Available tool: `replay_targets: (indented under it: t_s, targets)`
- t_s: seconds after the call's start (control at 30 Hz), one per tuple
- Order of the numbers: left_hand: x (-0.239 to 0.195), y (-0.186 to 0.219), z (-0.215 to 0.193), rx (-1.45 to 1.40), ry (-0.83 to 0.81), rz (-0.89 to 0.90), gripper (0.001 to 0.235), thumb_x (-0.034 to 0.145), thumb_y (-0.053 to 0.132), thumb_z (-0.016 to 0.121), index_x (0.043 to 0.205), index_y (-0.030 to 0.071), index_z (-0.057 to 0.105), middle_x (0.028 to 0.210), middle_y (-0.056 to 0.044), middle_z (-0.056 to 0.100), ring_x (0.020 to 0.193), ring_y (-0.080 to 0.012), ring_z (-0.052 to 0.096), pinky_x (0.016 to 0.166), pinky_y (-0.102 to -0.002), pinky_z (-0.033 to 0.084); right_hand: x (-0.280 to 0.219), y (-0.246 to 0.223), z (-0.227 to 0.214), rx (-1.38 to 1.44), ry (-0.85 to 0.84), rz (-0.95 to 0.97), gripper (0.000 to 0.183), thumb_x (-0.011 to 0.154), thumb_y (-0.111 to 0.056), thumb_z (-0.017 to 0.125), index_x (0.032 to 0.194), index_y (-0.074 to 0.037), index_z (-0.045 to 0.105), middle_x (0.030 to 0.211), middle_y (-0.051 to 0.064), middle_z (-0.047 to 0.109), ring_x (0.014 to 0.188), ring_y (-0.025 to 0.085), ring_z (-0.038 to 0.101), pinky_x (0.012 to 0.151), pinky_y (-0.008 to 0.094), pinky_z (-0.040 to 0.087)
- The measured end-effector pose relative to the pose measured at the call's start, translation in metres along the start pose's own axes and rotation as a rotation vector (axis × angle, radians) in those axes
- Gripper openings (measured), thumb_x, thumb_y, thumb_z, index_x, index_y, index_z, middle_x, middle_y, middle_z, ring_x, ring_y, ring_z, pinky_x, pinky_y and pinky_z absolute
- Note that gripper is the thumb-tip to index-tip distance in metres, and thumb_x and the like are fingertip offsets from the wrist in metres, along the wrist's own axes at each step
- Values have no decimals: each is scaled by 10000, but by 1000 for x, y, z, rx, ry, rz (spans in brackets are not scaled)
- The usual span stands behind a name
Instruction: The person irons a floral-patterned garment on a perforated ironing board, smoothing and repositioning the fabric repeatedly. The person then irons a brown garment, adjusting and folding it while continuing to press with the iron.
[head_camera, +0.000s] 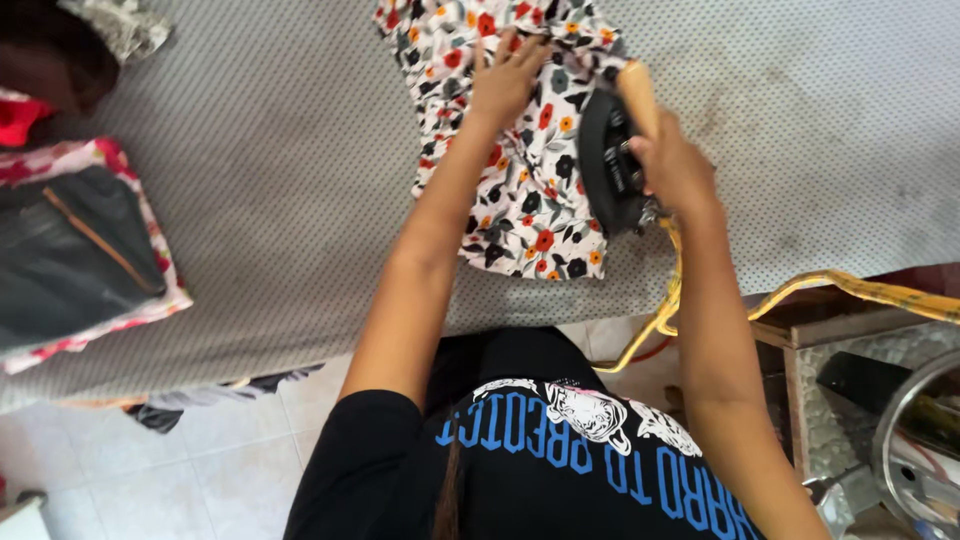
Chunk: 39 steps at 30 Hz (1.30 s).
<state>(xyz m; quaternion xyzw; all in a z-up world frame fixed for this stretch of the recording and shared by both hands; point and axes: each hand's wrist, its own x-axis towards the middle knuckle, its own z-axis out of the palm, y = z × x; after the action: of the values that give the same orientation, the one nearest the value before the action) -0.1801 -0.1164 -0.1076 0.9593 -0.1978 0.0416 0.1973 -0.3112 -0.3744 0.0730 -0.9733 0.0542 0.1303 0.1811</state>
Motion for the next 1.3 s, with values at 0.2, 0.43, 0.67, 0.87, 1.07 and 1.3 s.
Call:
replay_targets:
  t_s: [0.2,0.43,0.67,0.87,1.07,1.3]
  targets:
    - [-6,-14,-34,-2,25,165,539,961,243,684,1483,232,550,1585,28,434,1536,-303,217,1145,-766,58,27,-13,13,-101,227,86,448,1072,-414,579,1393,-132,441,866,289,700,788,508,671,680,609,493]
    - [-125,-20,-96,-206,579,-449,560,879,389,798,1327,107,613,1306,-151,662,1291,-352,564,1144,-493,395,37,-1,-4,126,-6,-189,501,940,-331,749,1257,-58,474,903,291,681,831,503,669,709,579,513]
    - [-131,-32,-96,3,323,-814,695,752,665,794,1020,44,633,1035,-130,666,1044,-356,615,859,-536,459,43,-20,16,-269,-63,-164,459,863,-211,733,1267,-97,548,906,254,714,842,479,687,740,582,528]
    - [-105,-40,-52,110,211,-673,446,795,442,751,1049,110,595,1045,-77,684,1031,-305,660,796,-517,498,68,-32,22,-204,50,-182,452,829,-223,746,1234,-114,580,924,239,706,847,460,682,746,561,536]
    - [-111,-69,-40,-49,133,-746,515,935,367,700,1308,109,456,923,-159,740,792,-406,715,662,-543,527,38,-33,5,-290,-274,-364,350,861,-213,714,1181,-149,586,842,197,710,810,427,691,713,565,526]
    - [-126,-53,-81,-117,265,-689,696,824,608,770,1189,101,463,926,-182,742,779,-419,715,636,-533,530,61,-57,30,-323,134,-301,398,868,-231,742,1221,-131,588,878,218,703,815,447,686,686,547,532]
